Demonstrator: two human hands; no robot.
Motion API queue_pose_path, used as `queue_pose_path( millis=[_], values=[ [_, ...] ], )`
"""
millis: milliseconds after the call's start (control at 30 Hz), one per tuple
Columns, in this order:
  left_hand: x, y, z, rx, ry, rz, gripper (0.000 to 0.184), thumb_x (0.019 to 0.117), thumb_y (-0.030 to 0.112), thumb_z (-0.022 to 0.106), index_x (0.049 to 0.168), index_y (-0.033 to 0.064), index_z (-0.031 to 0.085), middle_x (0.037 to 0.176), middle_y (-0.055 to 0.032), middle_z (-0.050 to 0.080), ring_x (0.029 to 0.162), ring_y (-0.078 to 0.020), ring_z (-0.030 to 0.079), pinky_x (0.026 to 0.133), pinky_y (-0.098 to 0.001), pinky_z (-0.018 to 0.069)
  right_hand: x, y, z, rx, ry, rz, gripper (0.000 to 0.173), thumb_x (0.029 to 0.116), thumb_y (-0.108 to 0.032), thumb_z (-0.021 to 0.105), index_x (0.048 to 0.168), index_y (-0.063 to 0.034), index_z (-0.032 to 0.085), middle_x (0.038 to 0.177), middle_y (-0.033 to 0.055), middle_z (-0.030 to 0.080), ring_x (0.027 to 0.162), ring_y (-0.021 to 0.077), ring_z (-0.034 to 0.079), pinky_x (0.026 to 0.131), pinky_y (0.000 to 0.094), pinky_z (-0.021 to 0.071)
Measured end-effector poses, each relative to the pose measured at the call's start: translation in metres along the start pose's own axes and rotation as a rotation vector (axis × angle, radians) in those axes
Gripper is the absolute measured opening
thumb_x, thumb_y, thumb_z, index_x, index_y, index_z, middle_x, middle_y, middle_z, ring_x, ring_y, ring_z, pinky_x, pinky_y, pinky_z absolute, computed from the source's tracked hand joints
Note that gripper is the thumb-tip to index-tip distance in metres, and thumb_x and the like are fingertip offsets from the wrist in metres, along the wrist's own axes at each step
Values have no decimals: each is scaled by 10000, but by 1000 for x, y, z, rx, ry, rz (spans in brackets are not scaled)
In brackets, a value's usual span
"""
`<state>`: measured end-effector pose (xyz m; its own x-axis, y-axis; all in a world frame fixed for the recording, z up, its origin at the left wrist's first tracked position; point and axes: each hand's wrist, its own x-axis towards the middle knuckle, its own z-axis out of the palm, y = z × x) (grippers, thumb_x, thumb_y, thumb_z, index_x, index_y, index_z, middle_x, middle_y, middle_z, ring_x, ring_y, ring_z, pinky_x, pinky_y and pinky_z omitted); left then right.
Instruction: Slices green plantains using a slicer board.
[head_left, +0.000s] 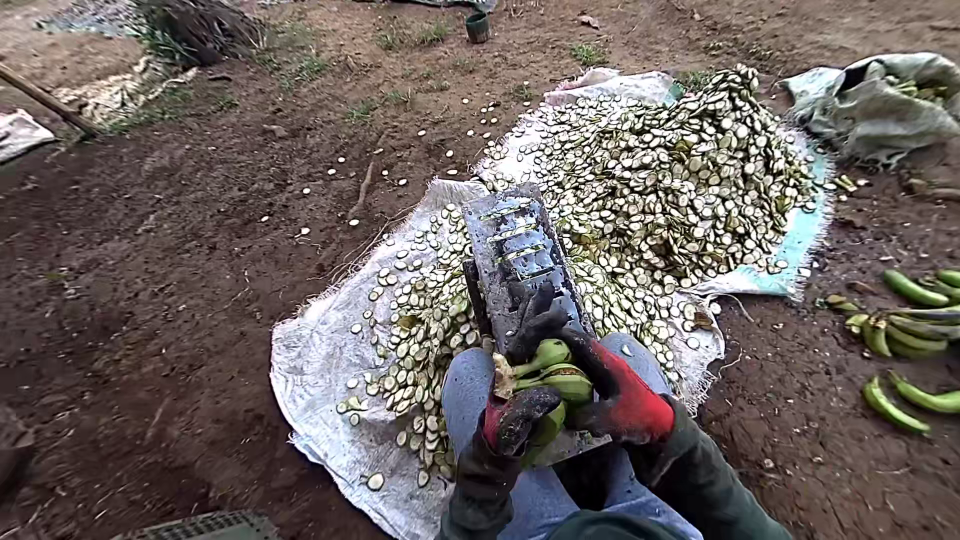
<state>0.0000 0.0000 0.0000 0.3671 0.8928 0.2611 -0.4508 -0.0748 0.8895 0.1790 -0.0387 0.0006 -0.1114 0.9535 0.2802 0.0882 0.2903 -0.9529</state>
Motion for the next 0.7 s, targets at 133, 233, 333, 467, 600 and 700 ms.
queue_pose_path(
  millis=[133, 233, 333, 467, 600, 700],
  values=[
    [20, -4, -52, 697, -158, -78, 1066, 702, 483, 887, 1503, -28, 405, 1462, -132, 542, 1328, -122, 530, 1136, -318, 439, 24, 22, 29, -47, 266, -5, 851, 680, -145, 890, 1401, 59, 487, 1288, 161, 642, 1164, 153, 643, 1035, 324, 546],
    [7, -13, -63, 991, -164, -46, 770, 683, 453, 860, 1217, -56, 644, 1153, -160, 707, 1104, -213, 667, 1002, -408, 527, 33, 22, 37, -161, 278, -47, 811, 680, -137, 860, 1381, 72, 510, 1310, 206, 613, 1201, 198, 614, 1064, 339, 513],
    [0, 12, -79, 1547, -273, -93, 557, 725, 357, 851, 1127, -9, 733, 1033, -232, 741, 958, -411, 721, 849, -604, 555, 34, 19, 17, -661, 286, -177, 570, 694, -187, 825, 1237, -73, 696, 1198, 209, 673, 1143, 344, 640, 970, 520, 538],
    [-31, 62, -215, 1553, 448, -547, 529, 918, 239, 724, 1349, -39, 595, 1239, -274, 669, 1170, -401, 648, 1041, -615, 451, 10, -1, -79, -676, 576, -172, 638, 706, -136, 782, 1310, -75, 584, 1255, 117, 642, 1111, 210, 649, 910, 415, 576],
    [-44, 34, -240, 412, 787, 30, 202, 1030, 130, 424, 1153, 114, 584, 731, 70, 662, 621, -55, 664, 618, -259, 612, 12, 46, -53, -101, 532, -112, 899, 703, -105, 838, 1492, -129, 409, 1336, 53, 623, 1143, 173, 657, 939, 382, 598],
    [-42, -3, -210, 325, 788, -14, 185, 991, 134, 474, 1132, 86, 585, 722, 97, 628, 594, -61, 638, 596, -263, 600, -7, 89, 4, 6, 549, -96, 810, 732, -131, 804, 1431, 65, 445, 1351, 115, 609, 1188, 135, 625, 1017, 316, 549]
  ],
)
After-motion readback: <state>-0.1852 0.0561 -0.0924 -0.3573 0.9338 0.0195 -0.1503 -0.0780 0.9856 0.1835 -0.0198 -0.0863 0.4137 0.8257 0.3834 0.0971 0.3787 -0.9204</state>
